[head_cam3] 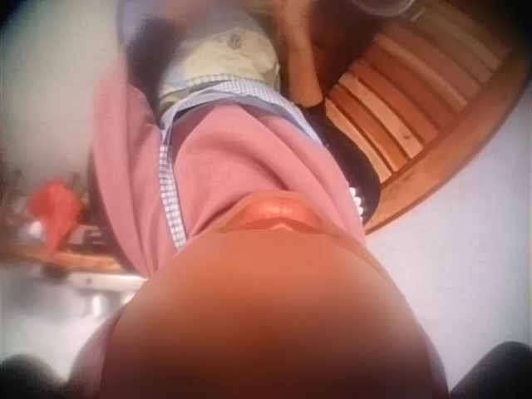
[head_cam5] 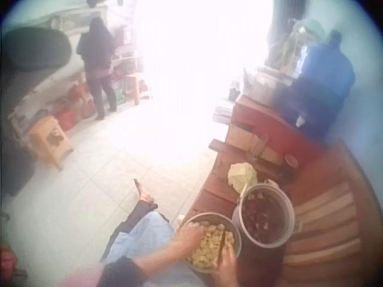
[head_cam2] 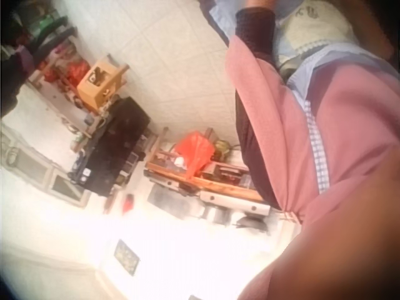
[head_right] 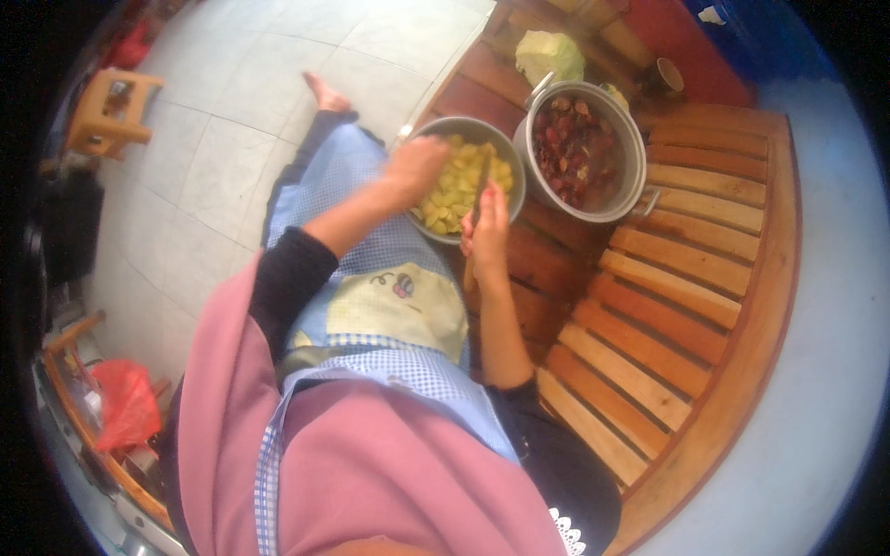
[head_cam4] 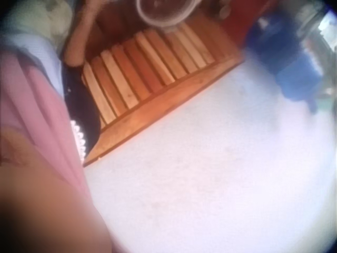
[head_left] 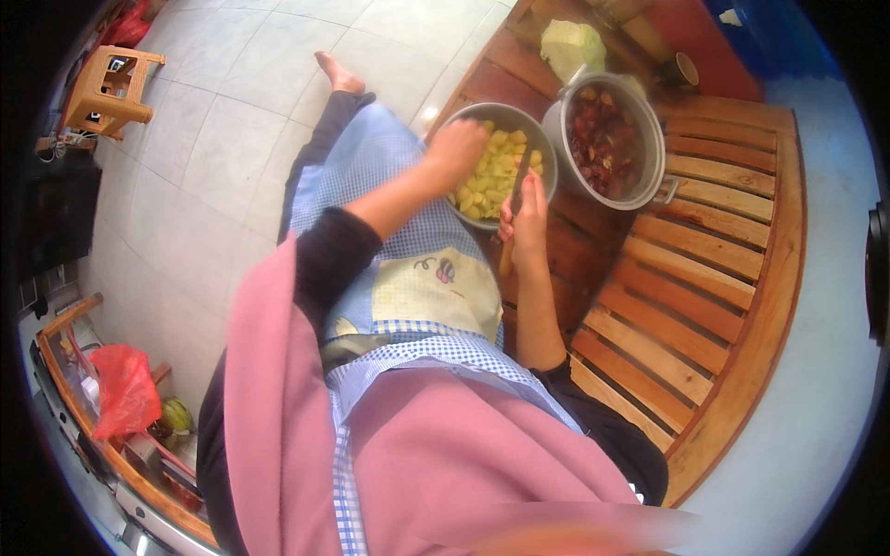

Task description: The person cuts yellow vegetable pieces into smaller chunks using a knife in a metal bowl. The cut pieces remain in the bowl as the person continues cutting.

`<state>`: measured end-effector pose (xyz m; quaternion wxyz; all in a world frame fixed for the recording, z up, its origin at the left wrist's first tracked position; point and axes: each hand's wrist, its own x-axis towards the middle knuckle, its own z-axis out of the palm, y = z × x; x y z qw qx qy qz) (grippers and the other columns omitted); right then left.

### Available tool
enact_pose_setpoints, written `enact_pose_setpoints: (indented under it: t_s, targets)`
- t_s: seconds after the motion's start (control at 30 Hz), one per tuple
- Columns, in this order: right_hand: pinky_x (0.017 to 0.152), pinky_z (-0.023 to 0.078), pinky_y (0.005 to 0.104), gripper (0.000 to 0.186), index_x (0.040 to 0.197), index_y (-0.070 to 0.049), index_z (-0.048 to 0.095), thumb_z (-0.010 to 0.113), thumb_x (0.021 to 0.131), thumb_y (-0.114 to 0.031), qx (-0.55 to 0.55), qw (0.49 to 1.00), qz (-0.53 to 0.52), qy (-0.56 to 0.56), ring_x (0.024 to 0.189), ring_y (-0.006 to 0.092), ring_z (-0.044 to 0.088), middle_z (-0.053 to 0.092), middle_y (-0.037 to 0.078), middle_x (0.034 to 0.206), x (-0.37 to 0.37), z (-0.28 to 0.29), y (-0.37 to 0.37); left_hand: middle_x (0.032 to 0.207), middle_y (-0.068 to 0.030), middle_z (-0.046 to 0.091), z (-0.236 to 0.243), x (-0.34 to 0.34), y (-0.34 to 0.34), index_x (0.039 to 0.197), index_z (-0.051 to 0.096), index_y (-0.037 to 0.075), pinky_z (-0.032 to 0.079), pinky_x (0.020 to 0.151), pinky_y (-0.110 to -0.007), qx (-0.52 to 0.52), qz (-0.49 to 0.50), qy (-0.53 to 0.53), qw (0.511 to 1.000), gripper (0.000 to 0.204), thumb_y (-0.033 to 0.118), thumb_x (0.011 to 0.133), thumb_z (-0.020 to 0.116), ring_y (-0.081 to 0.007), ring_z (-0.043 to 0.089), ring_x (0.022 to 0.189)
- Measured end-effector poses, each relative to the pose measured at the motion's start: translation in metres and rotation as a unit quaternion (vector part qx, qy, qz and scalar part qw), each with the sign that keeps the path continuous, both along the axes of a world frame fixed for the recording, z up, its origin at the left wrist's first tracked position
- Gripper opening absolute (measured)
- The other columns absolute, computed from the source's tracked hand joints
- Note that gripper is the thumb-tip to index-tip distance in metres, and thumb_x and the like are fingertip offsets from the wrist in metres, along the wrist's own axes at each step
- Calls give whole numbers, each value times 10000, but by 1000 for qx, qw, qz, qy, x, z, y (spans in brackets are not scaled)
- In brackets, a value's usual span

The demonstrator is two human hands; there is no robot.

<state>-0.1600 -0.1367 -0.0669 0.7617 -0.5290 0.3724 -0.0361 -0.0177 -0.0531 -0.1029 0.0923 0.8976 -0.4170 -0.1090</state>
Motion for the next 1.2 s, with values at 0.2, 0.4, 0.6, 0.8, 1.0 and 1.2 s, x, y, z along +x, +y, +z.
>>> enact_pose_setpoints:
  t_s: [0.2,0.4,0.6,0.8,1.0,1.2]
  targets:
    - [339,262,202,445,1302,-136,501,349,1030,-453,43,998,22,-32,375,54,316,412,-16,584,-6,-3,-10,1024,-175,657,-13,-49,-14,1034,706,109,504,818,-436,-41,-45,77,995,232,158,818,636,-327,605,989]
    - [362,263,203,497,1263,-62,503,305,1035,-455,51,997,-10,-64,381,49,306,378,-28,566,-10,-2,-11,1027,-190,649,5,-50,19,1047,677,59,485,842,-420,-160,-148,262,940,272,104,783,627,-332,632,964]
    - [370,268,204,489,1256,-54,499,307,1036,-446,76,994,-19,-70,394,47,308,362,-32,569,-11,-1,-13,948,-204,672,-8,-7,6,881,700,29,527,750,-414,-172,-2,135,976,164,74,784,575,-341,660,882]
    - [362,278,212,524,1264,-51,490,316,1028,-485,96,993,-15,-71,388,51,307,376,-29,571,-12,-5,-16,909,-199,681,-19,11,-16,855,701,13,539,720,-412,-53,18,112,992,143,69,793,585,-343,668,848]
    - [351,272,216,498,1276,-63,489,309,1035,-459,96,994,-12,-58,381,52,296,389,-23,585,-10,-3,-16,879,-173,686,-2,6,-2,884,683,-31,550,723,-366,-212,85,226,947,160,92,783,696,-277,687,846]
    - [402,273,198,387,1347,-123,473,340,1045,-325,-167,981,63,-74,432,51,306,387,-26,601,3,3,8,987,-166,692,37,-6,37,1051,635,-29,554,810,-319,-312,212,558,739,343,145,789,771,-210,680,877]
